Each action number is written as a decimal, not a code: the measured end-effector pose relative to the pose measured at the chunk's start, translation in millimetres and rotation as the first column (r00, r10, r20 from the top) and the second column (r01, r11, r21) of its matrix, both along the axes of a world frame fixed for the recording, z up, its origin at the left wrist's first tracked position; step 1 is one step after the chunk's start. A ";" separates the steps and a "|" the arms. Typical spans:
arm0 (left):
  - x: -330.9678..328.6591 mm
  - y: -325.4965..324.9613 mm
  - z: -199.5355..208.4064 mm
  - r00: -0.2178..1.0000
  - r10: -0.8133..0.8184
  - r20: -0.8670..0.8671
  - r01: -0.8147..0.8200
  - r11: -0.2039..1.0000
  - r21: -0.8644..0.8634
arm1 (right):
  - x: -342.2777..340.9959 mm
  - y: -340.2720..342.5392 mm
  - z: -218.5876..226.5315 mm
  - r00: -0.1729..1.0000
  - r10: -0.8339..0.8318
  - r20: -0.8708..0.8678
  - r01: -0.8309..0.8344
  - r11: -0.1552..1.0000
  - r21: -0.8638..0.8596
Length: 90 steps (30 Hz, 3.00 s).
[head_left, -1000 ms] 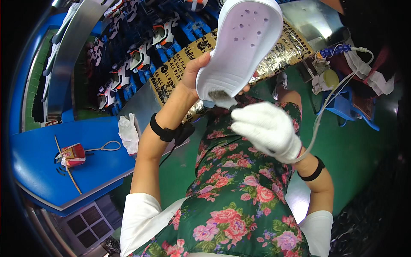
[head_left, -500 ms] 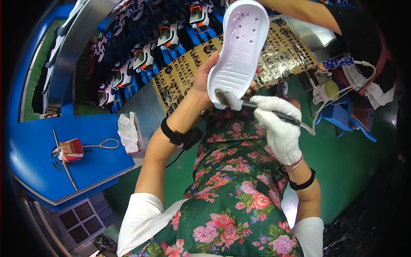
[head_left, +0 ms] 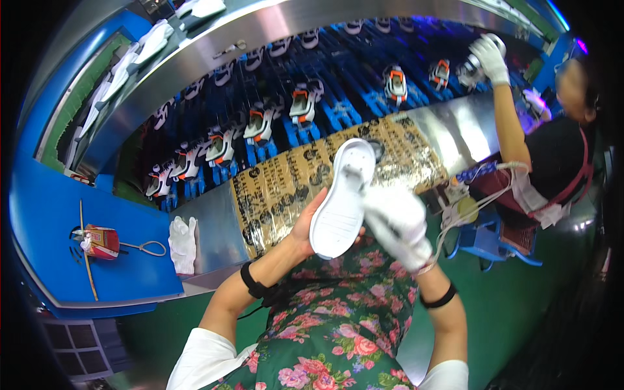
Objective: Apply adhesive or marking ink to the inside of shoe soles using a brush.
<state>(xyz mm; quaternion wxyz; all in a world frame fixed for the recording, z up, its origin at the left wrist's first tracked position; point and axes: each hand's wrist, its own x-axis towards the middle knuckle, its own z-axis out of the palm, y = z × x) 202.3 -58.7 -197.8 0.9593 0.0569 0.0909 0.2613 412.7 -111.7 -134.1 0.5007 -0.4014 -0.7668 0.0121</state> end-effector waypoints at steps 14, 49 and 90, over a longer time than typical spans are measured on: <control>-26.2 89.6 218.5 0.943 -0.024 0.332 -0.259 0.577 0.775 | 35.8 -48.1 -8.7 -0.109 -0.135 -0.985 -0.502 0.863 -0.062; 319.8 425.3 341.4 -0.188 0.972 0.139 0.952 0.145 0.271 | 74.4 11.2 -92.8 -0.151 -0.416 -0.896 -0.432 0.843 -0.319; -1.6 -36.7 -16.5 0.926 0.193 -0.326 -0.092 0.949 0.301 | -12.3 -1.8 31.9 0.536 -0.097 -0.838 -0.418 0.833 -0.364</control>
